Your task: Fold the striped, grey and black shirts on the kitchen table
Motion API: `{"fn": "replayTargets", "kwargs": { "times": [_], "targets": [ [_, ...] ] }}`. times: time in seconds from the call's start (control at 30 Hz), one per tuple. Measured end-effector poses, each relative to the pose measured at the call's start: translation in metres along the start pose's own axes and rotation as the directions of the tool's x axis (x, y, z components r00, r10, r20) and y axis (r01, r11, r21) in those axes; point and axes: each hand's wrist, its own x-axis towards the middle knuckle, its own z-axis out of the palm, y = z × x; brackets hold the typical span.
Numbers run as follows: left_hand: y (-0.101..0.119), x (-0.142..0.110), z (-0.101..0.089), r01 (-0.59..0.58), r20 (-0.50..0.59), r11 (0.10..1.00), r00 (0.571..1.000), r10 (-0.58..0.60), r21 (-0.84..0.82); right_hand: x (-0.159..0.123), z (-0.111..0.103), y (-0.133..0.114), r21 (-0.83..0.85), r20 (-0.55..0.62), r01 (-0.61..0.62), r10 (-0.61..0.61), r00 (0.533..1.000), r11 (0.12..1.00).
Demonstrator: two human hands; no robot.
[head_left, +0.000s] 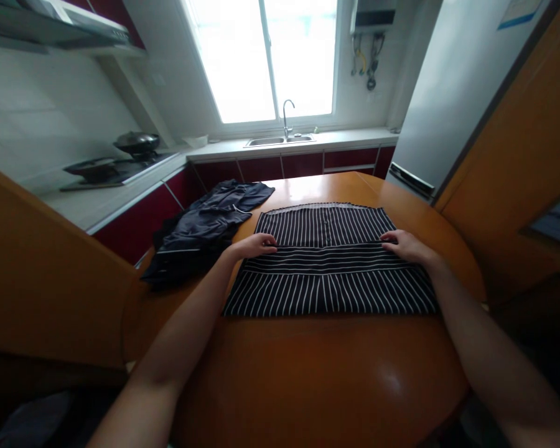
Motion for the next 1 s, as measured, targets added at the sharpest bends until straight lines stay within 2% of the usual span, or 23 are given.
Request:
{"fn": "replayTargets", "kwargs": {
  "times": [0.17, 0.27, 0.37, 0.5, 0.6, 0.73, 0.83, 0.9, 0.93, 1.0],
  "targets": [
    [-0.002, 0.004, 0.008, -0.029, -0.011, 0.997, 1.0, 0.028, -0.065, 0.001, 0.002, 0.001, 0.047, -0.007, -0.043, 0.044, 0.999, 0.998],
    [-0.001, 0.006, 0.007, -0.038, -0.074, 0.997, 0.997, 0.034, -0.061, 0.001, 0.001, -0.002, 0.068, -0.039, -0.057, 0.06, 0.997, 0.996],
    [-0.001, 0.007, 0.003, -0.047, -0.15, 0.997, 0.988, 0.037, -0.066, 0.001, -0.003, -0.004, 0.118, -0.098, -0.035, 0.047, 0.994, 0.992],
    [-0.001, 0.008, 0.001, -0.053, -0.196, 0.994, 0.98, 0.033, -0.1, 0.001, -0.005, -0.005, 0.146, -0.227, -0.015, 0.048, 0.973, 0.989],
    [-0.002, 0.01, 0.006, -0.038, -0.211, 0.997, 0.977, 0.024, -0.064, 0.003, -0.002, -0.006, 0.133, -0.272, -0.024, 0.06, 0.96, 0.991],
    [-0.002, 0.008, 0.007, 0.015, -0.188, 0.996, 0.982, 0.001, 0.086, 0.005, 0.002, -0.011, 0.076, -0.224, -0.084, 0.099, 0.97, 0.994],
    [0.017, -0.002, 0.003, 0.078, -0.126, 0.95, 0.991, -0.041, 0.304, 0.002, 0.002, -0.021, -0.033, -0.215, -0.138, 0.128, 0.968, 0.99],
    [0.044, -0.009, 0.008, 0.067, -0.073, 0.904, 0.997, -0.04, 0.421, -0.003, 0.005, -0.035, -0.109, -0.277, -0.117, 0.083, 0.957, 0.987],
    [0.061, -0.012, 0.016, 0.023, -0.044, 0.893, 0.999, -0.003, 0.449, -0.007, 0.009, -0.046, -0.135, -0.305, -0.075, 0.031, 0.952, 0.988],
    [0.096, -0.015, 0.043, -0.105, -0.055, 0.881, 0.988, 0.146, 0.461, -0.017, 0.024, -0.074, -0.149, -0.307, 0.055, -0.099, 0.946, 0.987]
  ]
}}
